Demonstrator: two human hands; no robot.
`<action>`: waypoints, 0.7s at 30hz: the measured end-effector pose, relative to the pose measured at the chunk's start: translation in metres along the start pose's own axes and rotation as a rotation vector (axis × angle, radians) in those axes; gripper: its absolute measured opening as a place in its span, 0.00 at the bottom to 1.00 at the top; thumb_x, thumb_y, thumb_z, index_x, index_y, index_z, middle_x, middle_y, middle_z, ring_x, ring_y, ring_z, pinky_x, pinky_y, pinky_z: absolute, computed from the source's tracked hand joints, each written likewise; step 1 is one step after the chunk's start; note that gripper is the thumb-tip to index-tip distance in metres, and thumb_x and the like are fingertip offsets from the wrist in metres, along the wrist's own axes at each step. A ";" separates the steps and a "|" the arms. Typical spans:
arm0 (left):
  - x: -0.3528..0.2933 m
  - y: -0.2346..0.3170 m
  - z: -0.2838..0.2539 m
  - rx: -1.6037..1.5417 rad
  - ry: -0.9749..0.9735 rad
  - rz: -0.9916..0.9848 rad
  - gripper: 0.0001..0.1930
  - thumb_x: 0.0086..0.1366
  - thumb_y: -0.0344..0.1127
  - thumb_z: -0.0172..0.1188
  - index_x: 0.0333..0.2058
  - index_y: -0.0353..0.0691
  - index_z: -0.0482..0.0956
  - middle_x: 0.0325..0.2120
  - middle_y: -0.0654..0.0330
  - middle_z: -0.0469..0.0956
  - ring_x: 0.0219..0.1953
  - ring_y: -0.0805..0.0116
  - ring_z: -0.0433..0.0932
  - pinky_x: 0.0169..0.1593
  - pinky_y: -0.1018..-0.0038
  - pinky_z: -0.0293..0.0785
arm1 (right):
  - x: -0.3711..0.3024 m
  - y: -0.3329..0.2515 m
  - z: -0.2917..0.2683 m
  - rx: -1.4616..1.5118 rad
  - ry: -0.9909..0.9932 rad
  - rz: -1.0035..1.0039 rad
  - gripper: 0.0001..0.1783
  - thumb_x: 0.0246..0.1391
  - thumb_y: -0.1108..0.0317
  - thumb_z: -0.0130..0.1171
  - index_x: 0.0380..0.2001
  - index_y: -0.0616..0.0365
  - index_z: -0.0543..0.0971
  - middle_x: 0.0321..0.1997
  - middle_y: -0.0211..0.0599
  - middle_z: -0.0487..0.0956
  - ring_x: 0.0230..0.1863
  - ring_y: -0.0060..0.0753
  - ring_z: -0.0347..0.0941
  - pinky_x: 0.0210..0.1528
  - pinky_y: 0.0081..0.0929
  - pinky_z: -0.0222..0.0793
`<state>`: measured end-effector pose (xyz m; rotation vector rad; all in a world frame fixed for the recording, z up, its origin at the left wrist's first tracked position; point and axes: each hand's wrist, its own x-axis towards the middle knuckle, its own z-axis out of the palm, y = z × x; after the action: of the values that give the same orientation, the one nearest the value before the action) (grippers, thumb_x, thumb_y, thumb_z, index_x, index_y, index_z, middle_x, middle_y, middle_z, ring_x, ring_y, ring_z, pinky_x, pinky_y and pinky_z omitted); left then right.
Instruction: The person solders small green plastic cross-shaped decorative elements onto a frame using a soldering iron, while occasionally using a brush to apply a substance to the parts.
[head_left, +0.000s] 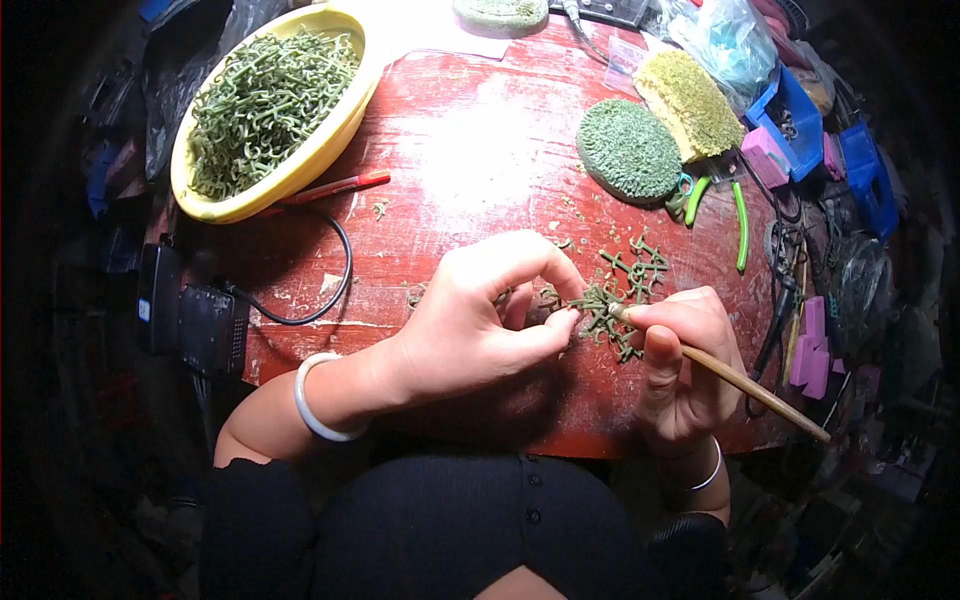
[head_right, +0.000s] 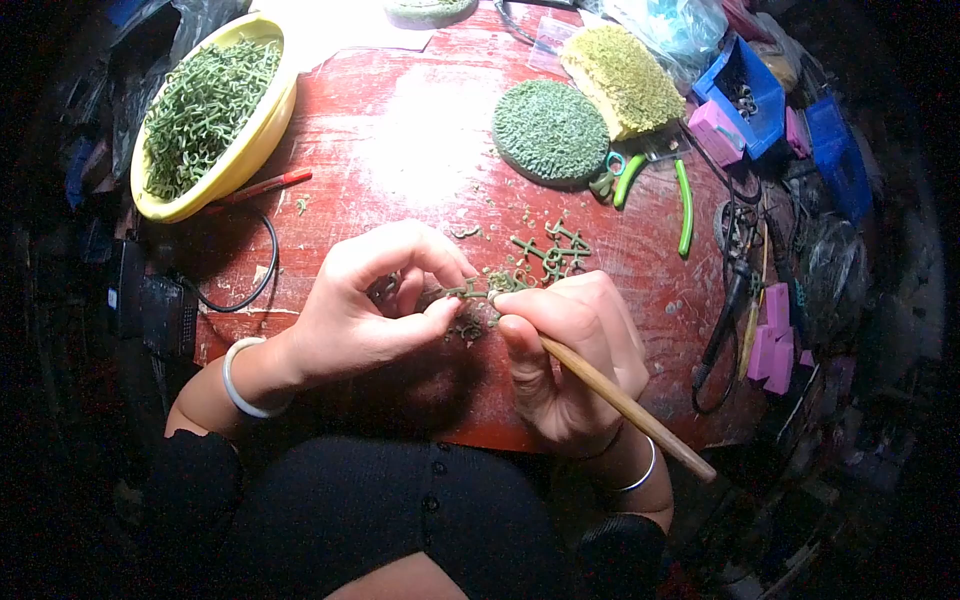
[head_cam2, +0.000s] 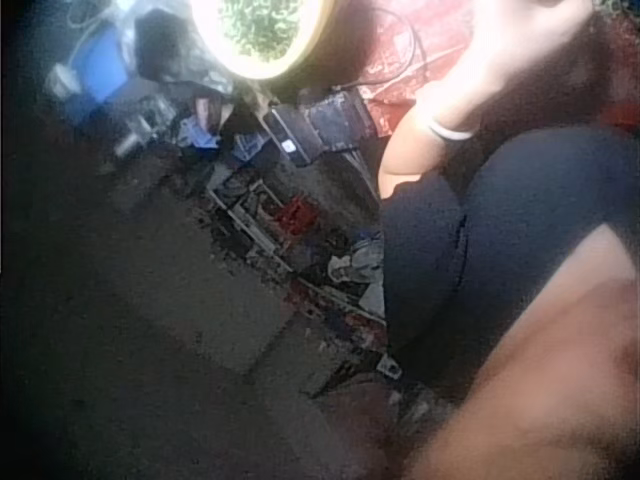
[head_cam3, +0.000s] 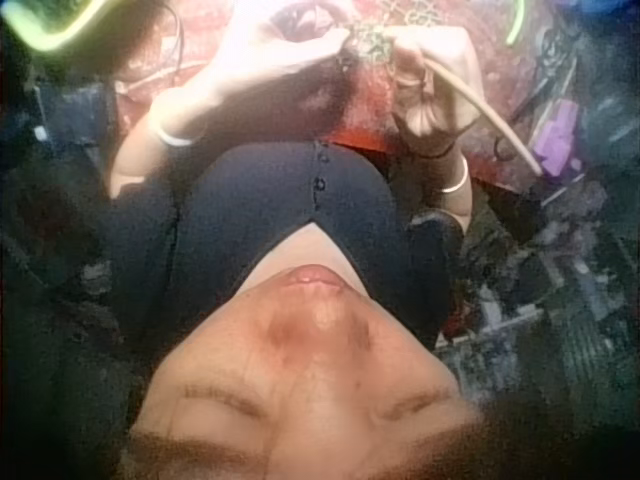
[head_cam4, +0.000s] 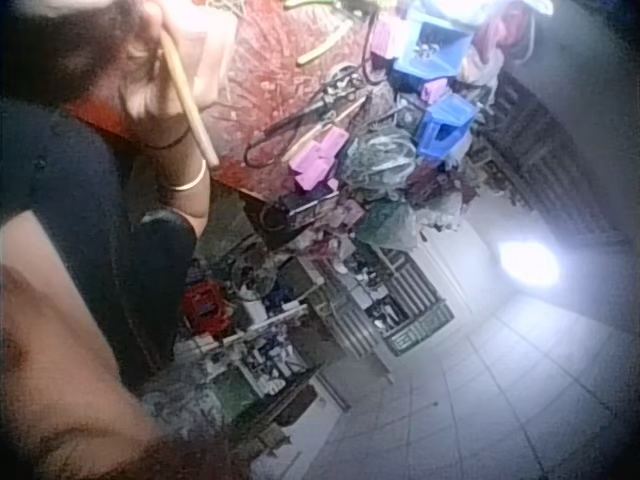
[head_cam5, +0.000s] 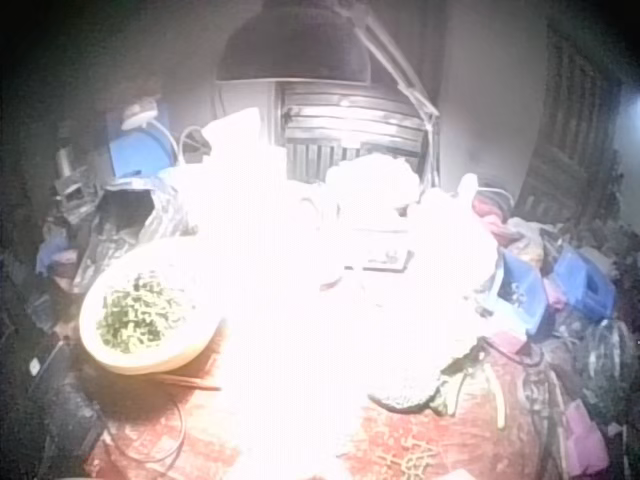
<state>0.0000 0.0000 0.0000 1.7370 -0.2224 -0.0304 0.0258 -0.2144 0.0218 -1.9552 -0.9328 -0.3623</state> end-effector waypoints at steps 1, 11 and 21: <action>0.000 0.000 0.000 -0.003 -0.001 0.006 0.07 0.57 0.27 0.67 0.35 0.38 0.80 0.26 0.63 0.75 0.20 0.77 0.70 0.25 0.78 0.67 | 0.001 0.000 0.000 0.004 0.002 0.001 0.07 0.64 0.69 0.62 0.39 0.63 0.80 0.32 0.38 0.80 0.28 0.37 0.74 0.30 0.31 0.71; 0.000 -0.002 -0.002 0.108 -0.025 0.131 0.07 0.57 0.25 0.66 0.35 0.37 0.79 0.27 0.63 0.73 0.21 0.77 0.69 0.25 0.78 0.66 | 0.002 -0.002 0.004 0.019 -0.001 0.000 0.06 0.62 0.70 0.64 0.36 0.63 0.80 0.30 0.38 0.80 0.26 0.38 0.74 0.28 0.30 0.70; -0.001 -0.004 -0.001 0.000 -0.066 0.097 0.07 0.58 0.22 0.66 0.36 0.36 0.81 0.40 0.61 0.82 0.24 0.86 0.66 0.26 0.85 0.61 | 0.004 -0.005 0.000 0.491 0.167 0.537 0.13 0.69 0.65 0.56 0.36 0.65 0.79 0.33 0.36 0.80 0.28 0.19 0.75 0.32 0.17 0.71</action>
<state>-0.0003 0.0020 -0.0040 1.7247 -0.3547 -0.0169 0.0243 -0.2109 0.0270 -1.6052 -0.3184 0.0193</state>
